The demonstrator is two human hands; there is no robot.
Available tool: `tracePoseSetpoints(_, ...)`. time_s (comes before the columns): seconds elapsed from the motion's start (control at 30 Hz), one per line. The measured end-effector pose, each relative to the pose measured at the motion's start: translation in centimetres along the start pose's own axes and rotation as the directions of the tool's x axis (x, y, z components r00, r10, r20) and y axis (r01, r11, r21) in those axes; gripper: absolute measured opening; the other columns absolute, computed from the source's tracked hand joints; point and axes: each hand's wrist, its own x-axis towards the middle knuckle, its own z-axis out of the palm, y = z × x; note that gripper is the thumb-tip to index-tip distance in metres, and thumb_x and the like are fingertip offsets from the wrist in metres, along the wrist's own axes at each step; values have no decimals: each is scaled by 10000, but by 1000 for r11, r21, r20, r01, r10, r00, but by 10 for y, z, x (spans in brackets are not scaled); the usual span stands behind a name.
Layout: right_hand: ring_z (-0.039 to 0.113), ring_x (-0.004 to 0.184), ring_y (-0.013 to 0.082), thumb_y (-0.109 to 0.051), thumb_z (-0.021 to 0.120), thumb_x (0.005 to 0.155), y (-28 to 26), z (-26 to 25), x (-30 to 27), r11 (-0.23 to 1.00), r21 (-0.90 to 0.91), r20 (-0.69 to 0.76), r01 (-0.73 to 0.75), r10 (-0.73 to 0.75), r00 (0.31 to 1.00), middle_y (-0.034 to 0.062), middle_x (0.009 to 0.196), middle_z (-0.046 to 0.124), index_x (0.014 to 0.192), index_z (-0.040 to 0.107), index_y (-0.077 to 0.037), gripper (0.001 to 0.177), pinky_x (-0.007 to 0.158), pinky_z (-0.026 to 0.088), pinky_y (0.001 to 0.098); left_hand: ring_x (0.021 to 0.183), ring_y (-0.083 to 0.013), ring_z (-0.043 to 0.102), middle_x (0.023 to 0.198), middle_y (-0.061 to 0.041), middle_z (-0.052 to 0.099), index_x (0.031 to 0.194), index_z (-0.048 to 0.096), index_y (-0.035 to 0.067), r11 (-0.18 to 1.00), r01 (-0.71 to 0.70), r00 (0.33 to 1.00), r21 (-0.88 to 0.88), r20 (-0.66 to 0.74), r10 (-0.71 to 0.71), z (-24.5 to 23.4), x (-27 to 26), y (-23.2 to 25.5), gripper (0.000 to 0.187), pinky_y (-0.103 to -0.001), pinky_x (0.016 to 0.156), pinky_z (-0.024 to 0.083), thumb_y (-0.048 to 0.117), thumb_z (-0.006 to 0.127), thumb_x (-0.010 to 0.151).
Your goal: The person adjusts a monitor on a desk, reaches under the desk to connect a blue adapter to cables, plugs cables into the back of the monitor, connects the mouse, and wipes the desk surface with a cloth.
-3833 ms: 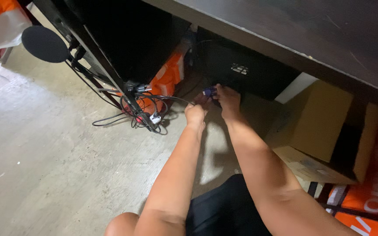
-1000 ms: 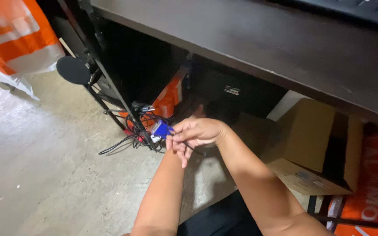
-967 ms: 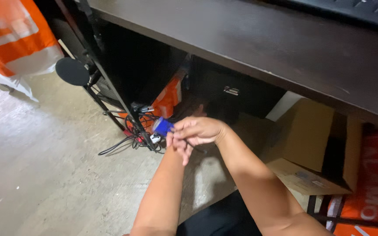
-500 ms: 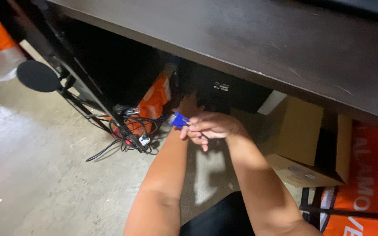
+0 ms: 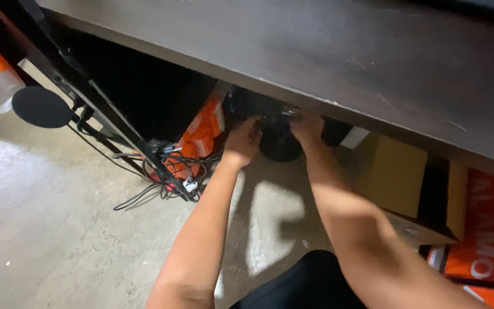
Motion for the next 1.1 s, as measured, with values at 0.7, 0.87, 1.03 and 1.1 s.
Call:
tracePoseSetpoints(0.7,651,889,320,-237,579,977,-41,-23,-24,174,931,322,-321,-807,495,255,1044,689,1125,693,111,395,805,531,402,1022,-372,675,1089,-229,696,1219,633,45,996,57,982,66,-182,-44,-33,2,47,479,-423,871,534,364,697,867)
tracePoseSetpoints(0.87,653,999,314,-259,543,938,-65,-38,-55,147,863,418,-483,-746,519,217,1172,675,1188,658,101,453,910,512,406,968,-402,669,996,-240,701,1139,659,56,992,86,951,92,-305,-54,-34,-12,58,364,-462,831,537,187,695,801)
tracePoseSetpoints(1.03,632,1106,390,-406,370,989,-75,-45,-75,17,807,497,-591,-560,663,195,1307,639,1285,594,-65,505,999,466,506,898,-309,702,982,-167,711,1210,641,62,997,-51,760,-59,-650,0,-65,-37,86,283,-416,813,556,54,555,941)
tracePoseSetpoints(1.1,611,1128,397,-572,249,998,-66,-39,-77,-89,778,495,-622,-523,694,225,1311,622,1273,593,-89,654,1008,445,514,860,-246,681,994,-140,685,1256,604,35,984,-118,640,-135,-768,-28,-83,-56,98,279,-370,793,559,58,551,983)
